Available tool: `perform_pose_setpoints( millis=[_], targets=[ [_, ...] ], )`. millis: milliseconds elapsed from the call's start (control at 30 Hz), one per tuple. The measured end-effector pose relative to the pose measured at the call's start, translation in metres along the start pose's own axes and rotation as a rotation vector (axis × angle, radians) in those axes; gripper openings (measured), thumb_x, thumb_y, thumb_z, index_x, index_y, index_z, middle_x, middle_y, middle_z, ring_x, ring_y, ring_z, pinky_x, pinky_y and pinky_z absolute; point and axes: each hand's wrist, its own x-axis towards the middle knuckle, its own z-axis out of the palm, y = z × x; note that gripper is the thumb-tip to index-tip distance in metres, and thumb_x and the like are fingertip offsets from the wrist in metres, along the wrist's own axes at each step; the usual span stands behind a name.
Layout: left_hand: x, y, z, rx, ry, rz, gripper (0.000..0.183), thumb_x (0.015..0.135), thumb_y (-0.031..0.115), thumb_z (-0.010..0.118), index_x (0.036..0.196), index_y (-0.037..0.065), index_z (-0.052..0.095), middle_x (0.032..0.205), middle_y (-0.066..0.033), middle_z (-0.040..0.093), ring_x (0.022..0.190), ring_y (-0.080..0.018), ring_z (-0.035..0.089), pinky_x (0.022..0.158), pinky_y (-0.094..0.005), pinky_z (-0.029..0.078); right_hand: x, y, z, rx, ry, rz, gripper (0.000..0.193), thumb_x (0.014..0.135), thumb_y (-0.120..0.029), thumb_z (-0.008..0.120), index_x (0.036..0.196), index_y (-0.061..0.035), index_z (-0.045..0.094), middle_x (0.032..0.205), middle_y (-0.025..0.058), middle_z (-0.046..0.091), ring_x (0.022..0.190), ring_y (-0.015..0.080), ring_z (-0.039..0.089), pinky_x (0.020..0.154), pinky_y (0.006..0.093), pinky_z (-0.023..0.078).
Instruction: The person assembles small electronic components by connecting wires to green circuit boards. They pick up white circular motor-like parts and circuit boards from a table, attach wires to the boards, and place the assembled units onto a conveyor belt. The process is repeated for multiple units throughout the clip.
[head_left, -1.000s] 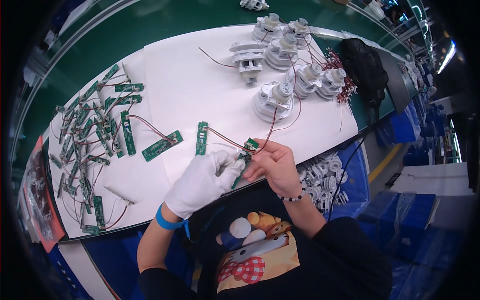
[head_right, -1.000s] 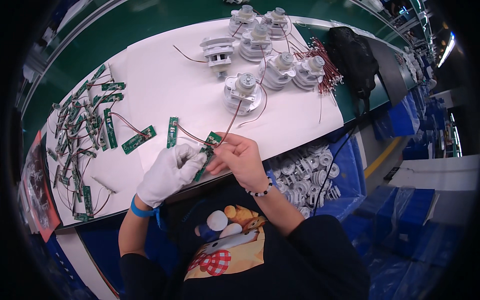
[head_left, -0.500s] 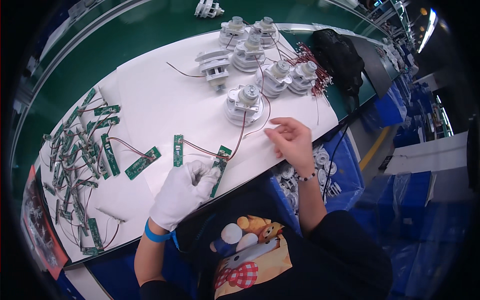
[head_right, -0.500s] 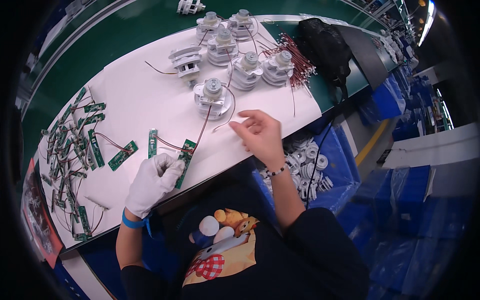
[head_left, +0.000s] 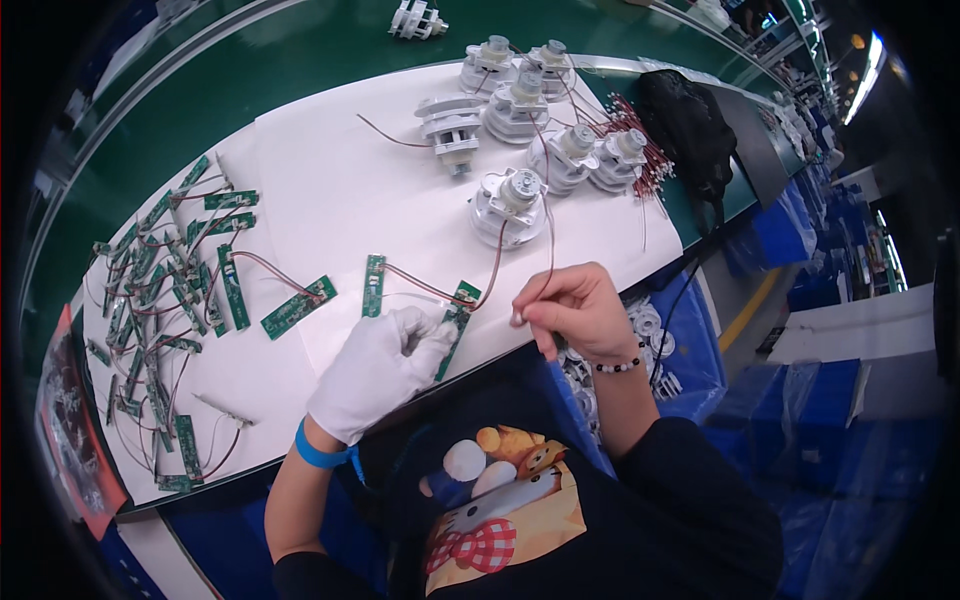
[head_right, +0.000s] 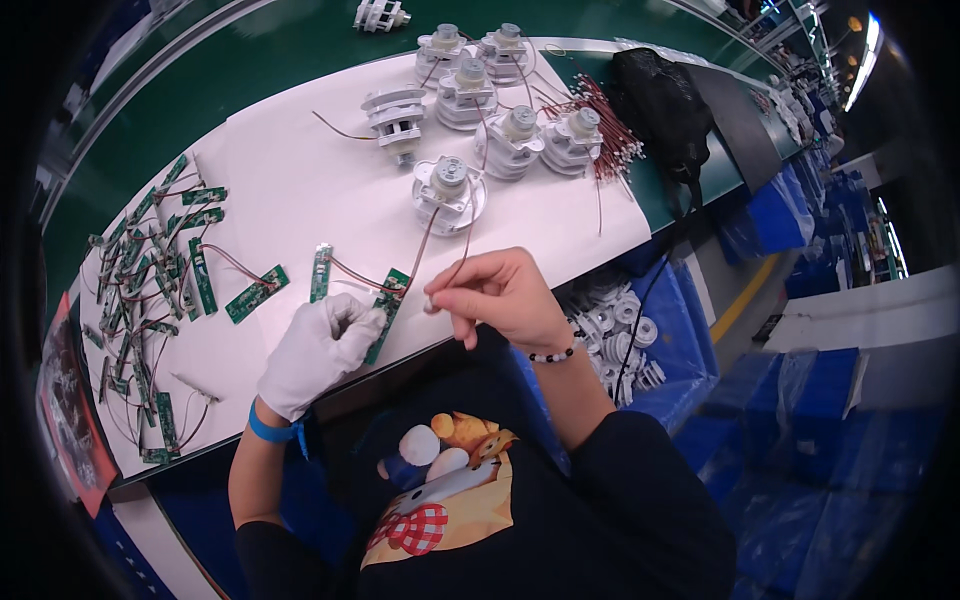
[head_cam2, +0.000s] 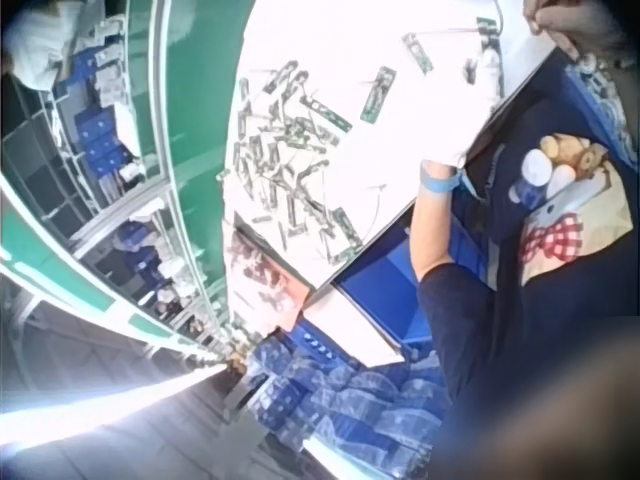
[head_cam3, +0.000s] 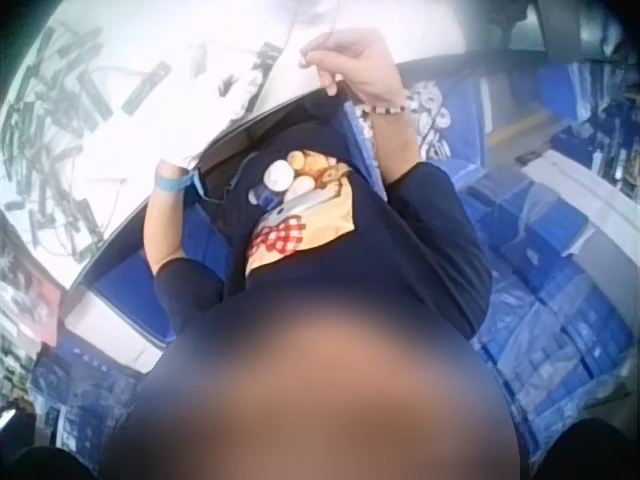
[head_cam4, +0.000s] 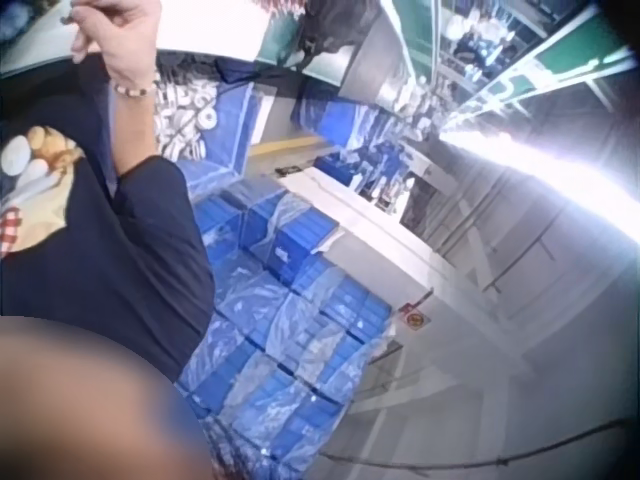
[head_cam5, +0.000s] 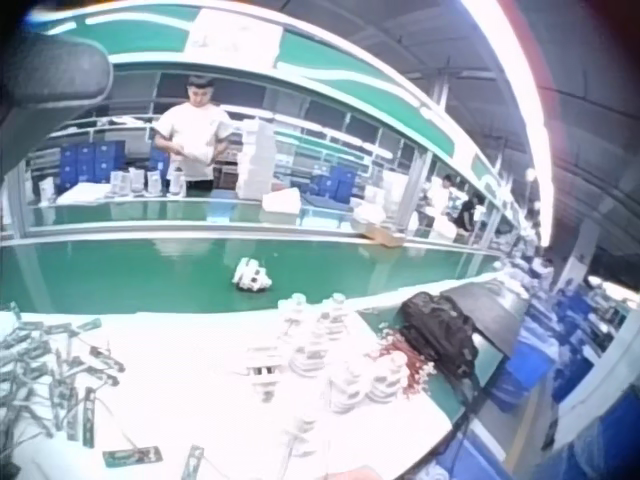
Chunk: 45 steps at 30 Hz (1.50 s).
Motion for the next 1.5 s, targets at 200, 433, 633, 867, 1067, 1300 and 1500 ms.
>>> perform_pose_setpoints(
  millis=[200,433,633,867,1067,1300,1500],
  targets=[
    [-0.001,-0.005,-0.002,0.101,0.000,0.116,0.023,0.085,0.017,0.058,0.070,-0.001,0.057,0.053,0.0004,0.050,0.049,-0.0046,0.043,0.044,-0.0233,0.035,0.026,0.004,0.022,-0.547,0.186,-0.273,0.007,0.074,0.004,0.064,0.081,0.0040,0.067,0.073,0.0055,0.062,0.051,0.0032,0.050,0.043,0.0145,0.035],
    [0.000,-0.006,0.001,0.175,0.075,0.253,0.022,0.083,0.016,0.060,0.069,-0.001,0.059,0.050,-0.0064,0.049,0.044,-0.0092,0.043,0.044,-0.0265,0.036,0.023,0.001,0.021,-0.741,0.169,-0.109,0.006,0.071,-0.001,0.066,0.077,0.0002,0.068,0.060,0.0023,0.060,0.044,0.0000,0.042,0.041,0.0163,0.030],
    [-0.001,-0.002,0.000,0.179,0.081,0.223,0.024,0.083,0.019,0.058,0.065,0.002,0.057,0.053,-0.0139,0.049,0.045,-0.0268,0.047,0.046,-0.0348,0.037,0.029,0.008,0.016,-0.750,0.122,-0.325,0.008,0.067,0.002,0.068,0.074,-0.0015,0.068,0.073,0.0022,0.061,0.044,0.0009,0.041,0.040,0.0164,0.029],
    [0.000,-0.007,0.002,0.204,0.089,0.331,0.022,0.082,0.017,0.059,0.068,0.001,0.057,0.054,-0.0133,0.050,0.047,-0.0236,0.049,0.046,-0.0330,0.038,0.026,0.007,0.017,-0.815,0.103,-0.349,0.007,0.067,0.002,0.069,0.072,-0.0025,0.067,0.077,0.0023,0.060,0.044,0.0023,0.039,0.041,0.0170,0.030],
    [0.001,-0.003,0.004,0.185,0.092,0.306,0.018,0.081,0.013,0.061,0.070,-0.001,0.059,0.054,-0.0108,0.053,0.045,-0.0150,0.049,0.046,-0.0283,0.039,0.025,-0.002,0.018,-0.879,0.061,-0.334,0.008,0.069,0.002,0.067,0.074,-0.0011,0.063,0.079,0.0026,0.058,0.045,0.0017,0.038,0.041,0.0161,0.029],
    [-0.002,-0.003,0.003,0.172,0.098,0.259,0.018,0.082,0.014,0.057,0.068,0.002,0.058,0.055,-0.0132,0.051,0.049,-0.0270,0.050,0.047,-0.0342,0.039,0.019,0.010,0.014,-0.506,0.089,-0.281,0.007,0.076,0.004,0.060,0.081,0.0014,0.056,0.090,0.0056,0.055,0.063,0.0019,0.046,0.053,0.0153,0.035],
    [-0.002,-0.005,0.005,0.147,0.110,0.280,0.020,0.082,0.014,0.057,0.066,0.002,0.056,0.055,-0.0131,0.050,0.048,-0.0267,0.050,0.046,-0.0343,0.039,0.010,0.016,0.021,-0.585,0.351,-0.476,0.007,0.073,0.003,0.064,0.075,0.0011,0.058,0.090,0.0074,0.059,0.062,0.0034,0.055,0.050,0.0151,0.041]
  ],
)
